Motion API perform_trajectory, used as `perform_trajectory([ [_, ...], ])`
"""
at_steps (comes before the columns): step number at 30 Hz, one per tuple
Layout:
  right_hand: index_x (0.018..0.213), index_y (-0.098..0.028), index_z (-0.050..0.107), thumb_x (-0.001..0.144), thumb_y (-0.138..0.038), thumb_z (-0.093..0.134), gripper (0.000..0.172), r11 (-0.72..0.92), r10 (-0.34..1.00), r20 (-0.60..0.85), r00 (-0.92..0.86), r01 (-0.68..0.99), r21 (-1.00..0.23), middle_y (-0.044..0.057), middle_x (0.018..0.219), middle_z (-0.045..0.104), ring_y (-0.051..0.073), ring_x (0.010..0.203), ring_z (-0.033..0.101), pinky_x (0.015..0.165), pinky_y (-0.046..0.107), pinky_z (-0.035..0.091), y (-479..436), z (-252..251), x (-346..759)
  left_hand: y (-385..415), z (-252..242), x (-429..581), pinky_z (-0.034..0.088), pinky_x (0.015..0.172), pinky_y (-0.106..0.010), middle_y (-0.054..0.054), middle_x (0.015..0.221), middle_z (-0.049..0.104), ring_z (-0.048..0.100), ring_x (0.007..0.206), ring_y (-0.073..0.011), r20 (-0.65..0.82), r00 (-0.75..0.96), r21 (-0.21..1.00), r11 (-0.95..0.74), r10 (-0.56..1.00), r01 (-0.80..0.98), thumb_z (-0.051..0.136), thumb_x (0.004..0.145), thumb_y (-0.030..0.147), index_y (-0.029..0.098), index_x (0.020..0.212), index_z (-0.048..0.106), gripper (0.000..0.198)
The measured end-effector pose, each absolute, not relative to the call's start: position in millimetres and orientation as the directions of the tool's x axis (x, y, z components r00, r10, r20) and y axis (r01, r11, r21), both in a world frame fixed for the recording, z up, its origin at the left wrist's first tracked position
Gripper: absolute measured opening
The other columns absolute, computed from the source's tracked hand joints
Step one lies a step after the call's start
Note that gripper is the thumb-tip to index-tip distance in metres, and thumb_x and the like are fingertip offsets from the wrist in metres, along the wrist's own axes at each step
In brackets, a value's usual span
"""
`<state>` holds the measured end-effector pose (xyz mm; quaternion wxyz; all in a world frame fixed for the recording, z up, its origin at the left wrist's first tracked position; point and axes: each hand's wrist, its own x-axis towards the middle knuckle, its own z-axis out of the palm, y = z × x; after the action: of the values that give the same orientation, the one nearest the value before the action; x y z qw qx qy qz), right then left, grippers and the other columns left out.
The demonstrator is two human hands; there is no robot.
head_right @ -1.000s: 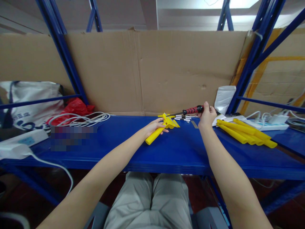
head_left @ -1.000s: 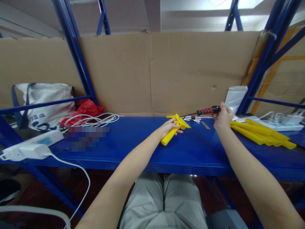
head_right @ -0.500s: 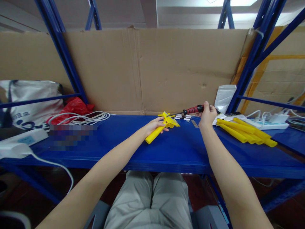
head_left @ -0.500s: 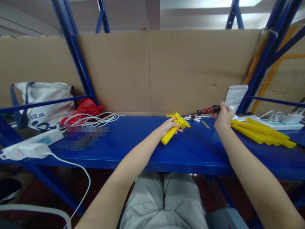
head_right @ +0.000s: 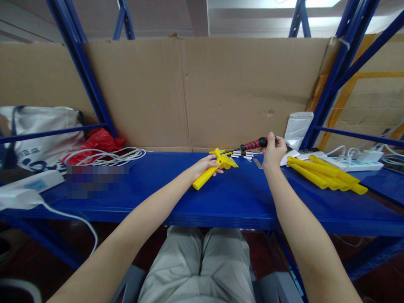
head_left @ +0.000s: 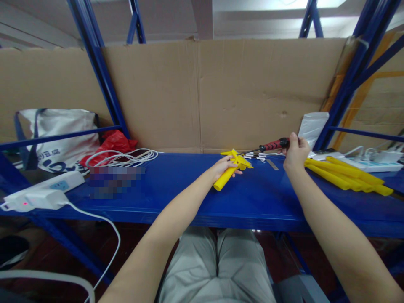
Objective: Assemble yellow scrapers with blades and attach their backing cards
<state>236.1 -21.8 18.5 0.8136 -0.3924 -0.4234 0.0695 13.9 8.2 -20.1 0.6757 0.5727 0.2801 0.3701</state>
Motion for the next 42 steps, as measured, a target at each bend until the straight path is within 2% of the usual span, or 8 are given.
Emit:
perform_trajectory([
  [6, 0.073, -0.024, 0.041, 0.067, -0.057, 0.060, 0.039, 0.705, 0.379, 0.665, 0.644, 0.264, -0.658, -0.005, 0.057, 0.045, 0.009, 0.038, 0.043, 0.038, 0.028, 0.042, -32, 22, 224, 5, -17, 14, 0.041, 0.038, -0.018, -0.014, 0.112, 0.063, 0.066, 0.056, -0.0151, 0.019, 0.523, 0.986, 0.072, 0.852, -0.153, 0.048, 0.075, 0.000, 0.018, 0.127, 0.040, 0.056],
  [11, 0.082, -0.024, 0.045, 0.072, -0.057, 0.059, 0.037, 0.670, 0.436, 0.675, 0.595, 0.287, -0.685, -0.004, 0.065, 0.049, 0.010, 0.046, 0.049, 0.041, 0.025, 0.043, -31, 19, 222, 1, -12, 13, 0.041, 0.039, -0.018, -0.014, 0.108, 0.064, 0.065, 0.052, -0.0139, -0.012, 0.479, 0.987, 0.088, 0.878, -0.136, 0.048, 0.076, 0.000, 0.018, 0.125, 0.041, 0.053],
  [16, 0.086, -0.024, 0.048, 0.069, -0.056, 0.063, 0.040, 0.688, 0.456, 0.686, 0.568, 0.264, -0.676, -0.006, 0.059, 0.047, 0.012, 0.043, 0.049, 0.042, 0.028, 0.043, -27, 19, 222, 2, -11, 11, 0.041, 0.040, -0.018, -0.013, 0.105, 0.064, 0.064, 0.050, -0.0128, -0.012, 0.443, 0.986, 0.085, 0.896, -0.146, 0.050, 0.076, 0.000, 0.018, 0.126, 0.040, 0.054],
  [25, 0.077, -0.023, 0.053, 0.072, -0.053, 0.059, 0.031, 0.672, 0.632, 0.620, 0.465, 0.070, -0.737, -0.008, 0.043, 0.039, 0.012, 0.038, 0.046, 0.044, 0.030, 0.047, -28, 23, 226, 1, -6, 11, 0.040, 0.039, -0.019, -0.013, 0.113, 0.062, 0.063, 0.049, -0.0121, 0.012, 0.336, 0.984, 0.049, 0.942, -0.173, 0.050, 0.074, -0.001, 0.021, 0.127, 0.037, 0.059],
  [30, 0.078, -0.021, 0.055, 0.070, -0.042, 0.061, 0.023, 0.583, 0.768, 0.556, 0.319, 0.010, -0.812, -0.005, 0.045, 0.048, 0.013, 0.044, 0.054, 0.046, 0.027, 0.048, -36, 23, 218, 4, -4, 7, 0.038, 0.037, -0.017, -0.010, 0.108, 0.064, 0.063, 0.049, -0.0106, -0.020, 0.186, 0.987, 0.049, 0.982, -0.152, 0.047, 0.074, -0.003, 0.023, 0.127, 0.036, 0.060],
  [36, 0.072, -0.021, 0.050, 0.067, -0.051, 0.067, 0.035, 0.466, 0.839, 0.467, 0.279, 0.073, -0.882, -0.001, 0.051, 0.057, 0.013, 0.045, 0.056, 0.041, 0.023, 0.043, -31, 16, 216, 11, -10, 0, 0.039, 0.040, -0.017, -0.011, 0.105, 0.065, 0.065, 0.055, -0.0133, -0.050, 0.153, 0.995, 0.062, 0.987, -0.075, 0.048, 0.074, -0.003, 0.021, 0.126, 0.037, 0.058],
  [39, 0.068, -0.020, 0.049, 0.067, -0.054, 0.068, 0.039, 0.435, 0.839, 0.445, 0.315, 0.104, -0.894, 0.000, 0.053, 0.057, 0.010, 0.040, 0.052, 0.037, 0.021, 0.041, -28, 14, 218, 12, -12, 0, 0.040, 0.040, -0.017, -0.012, 0.105, 0.064, 0.062, 0.049, -0.0107, -0.062, 0.146, 0.998, 0.061, 0.987, 0.005, 0.047, 0.074, -0.003, 0.020, 0.125, 0.038, 0.057],
  [42, 0.065, -0.019, 0.048, 0.068, -0.051, 0.070, 0.038, 0.422, 0.842, 0.414, 0.347, 0.055, -0.905, -0.001, 0.049, 0.055, 0.008, 0.035, 0.048, 0.033, 0.019, 0.038, -26, 12, 218, 10, -11, 1, 0.039, 0.039, -0.016, -0.011, 0.105, 0.063, 0.059, 0.045, -0.0079, -0.065, 0.143, 0.997, 0.057, 0.988, 0.059, 0.045, 0.075, -0.003, 0.019, 0.125, 0.037, 0.055],
])
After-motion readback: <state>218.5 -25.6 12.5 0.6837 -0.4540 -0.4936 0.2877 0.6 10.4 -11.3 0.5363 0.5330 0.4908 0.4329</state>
